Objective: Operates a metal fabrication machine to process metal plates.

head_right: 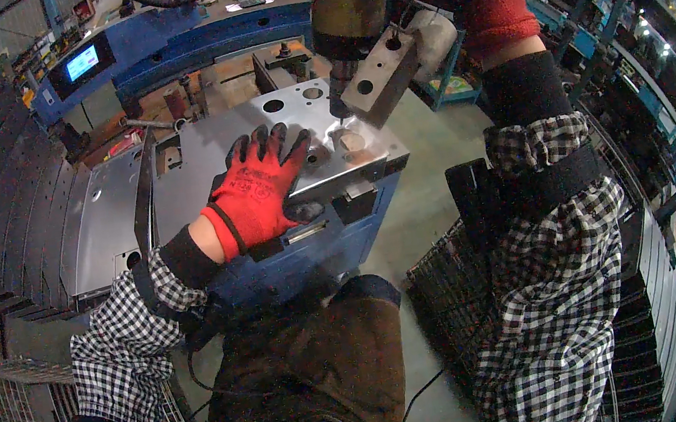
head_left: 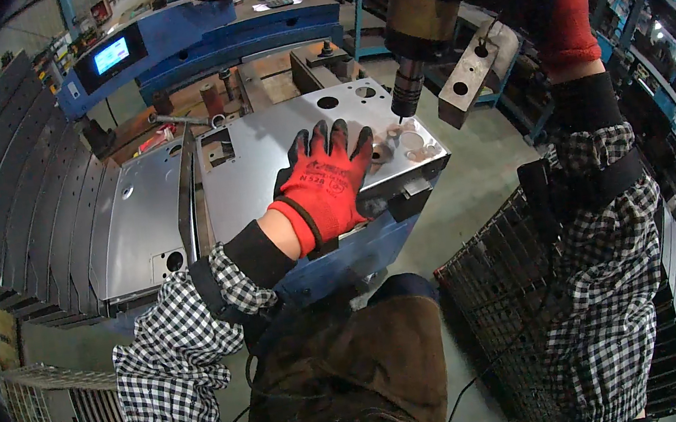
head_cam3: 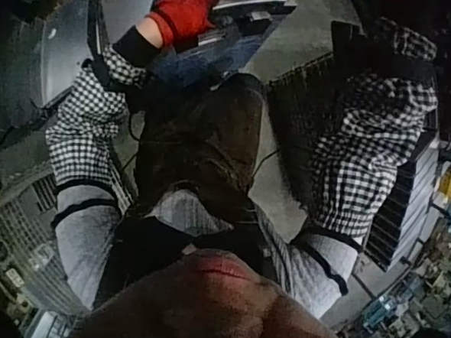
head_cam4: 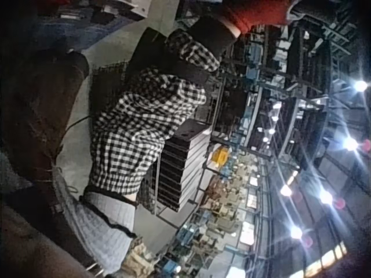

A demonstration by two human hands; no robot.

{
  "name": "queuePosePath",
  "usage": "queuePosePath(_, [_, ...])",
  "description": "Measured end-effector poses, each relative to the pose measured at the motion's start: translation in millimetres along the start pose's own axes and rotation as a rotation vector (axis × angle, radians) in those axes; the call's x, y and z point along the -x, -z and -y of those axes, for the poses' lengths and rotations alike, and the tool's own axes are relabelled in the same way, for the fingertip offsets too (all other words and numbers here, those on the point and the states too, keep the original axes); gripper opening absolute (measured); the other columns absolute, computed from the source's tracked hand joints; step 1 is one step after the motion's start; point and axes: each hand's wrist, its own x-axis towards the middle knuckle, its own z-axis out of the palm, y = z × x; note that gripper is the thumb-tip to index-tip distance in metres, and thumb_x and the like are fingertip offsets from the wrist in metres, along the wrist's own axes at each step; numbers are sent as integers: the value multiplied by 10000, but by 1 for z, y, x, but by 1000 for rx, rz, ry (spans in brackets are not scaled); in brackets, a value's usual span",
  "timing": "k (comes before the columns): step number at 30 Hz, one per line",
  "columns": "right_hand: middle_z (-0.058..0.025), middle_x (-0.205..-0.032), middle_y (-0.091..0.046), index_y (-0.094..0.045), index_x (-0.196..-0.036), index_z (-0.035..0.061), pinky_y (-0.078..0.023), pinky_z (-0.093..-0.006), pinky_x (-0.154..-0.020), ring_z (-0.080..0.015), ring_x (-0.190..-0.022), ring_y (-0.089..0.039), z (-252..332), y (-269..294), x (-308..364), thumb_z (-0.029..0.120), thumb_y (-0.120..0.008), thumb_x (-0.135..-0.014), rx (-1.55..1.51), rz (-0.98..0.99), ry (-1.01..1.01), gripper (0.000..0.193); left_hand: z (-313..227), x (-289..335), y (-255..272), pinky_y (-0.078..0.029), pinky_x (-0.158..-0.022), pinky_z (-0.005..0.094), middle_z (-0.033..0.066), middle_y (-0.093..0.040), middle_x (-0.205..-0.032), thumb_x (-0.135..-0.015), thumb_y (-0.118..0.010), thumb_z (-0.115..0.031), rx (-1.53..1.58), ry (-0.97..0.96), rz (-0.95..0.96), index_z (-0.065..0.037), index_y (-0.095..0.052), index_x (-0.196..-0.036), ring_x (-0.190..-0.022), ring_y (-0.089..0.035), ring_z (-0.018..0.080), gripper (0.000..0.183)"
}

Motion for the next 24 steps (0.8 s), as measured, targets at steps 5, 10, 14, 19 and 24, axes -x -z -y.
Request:
queuePosePath(5, [-133, -1077, -703, -672, -1131, -3, -533, -316, -735, -244, -878, -687, 12, 2, 5, 144, -734, -810, 639, 2, 384, 359, 0, 0, 2, -225, -1160, 622, 288, -333, -1531, -710, -793, -553, -35, 11, 31, -101, -279, -1564, -1410, -315, 501, 1095])
queuePosePath(10, [-151, -1111, -702, -680, -1091, -3, -540, -338, -753, -292, -893, -689, 5, 7, 6, 130, -735, -792, 612, 13, 415, 332, -1, -1, -2, -229, -1157, 621, 286, -332, -1532, -713, -787, -560, -12, 15, -4, -99, -295, -1557, -1408, -318, 501, 1080])
queuePosePath(14, [-158, -1140, -702, -680, -1112, -2, -546, -348, -776, -312, -928, -694, 1, 9, 6, 120, -735, -786, 599, 18, 457, 352, 1, 1, -1, -234, -1152, 620, 289, -339, -1521, -717, -784, -561, -15, 2, -7, -94, -309, -1549, -1398, -324, 500, 1066])
queuePosePath(19, [-171, -1161, -699, -692, -1124, 16, -553, -362, -817, -336, -1004, -696, -1, 11, 5, 120, -739, -782, 677, -25, 549, 361, 1, -1, -3, -238, -1147, 618, 295, -354, -1500, -730, -773, -568, -27, -12, -41, -82, -321, -1538, -1382, -336, 491, 1046])
queuePosePath(24, [-178, -1155, -698, -699, -1120, 27, -554, -364, -814, -341, -1009, -695, 1, 9, 5, 108, -733, -783, 648, -32, 488, 348, 2, -2, -3, -241, -1146, 617, 296, -355, -1499, -735, -768, -579, -16, -15, -29, -83, -303, -1545, -1379, -340, 490, 1058])
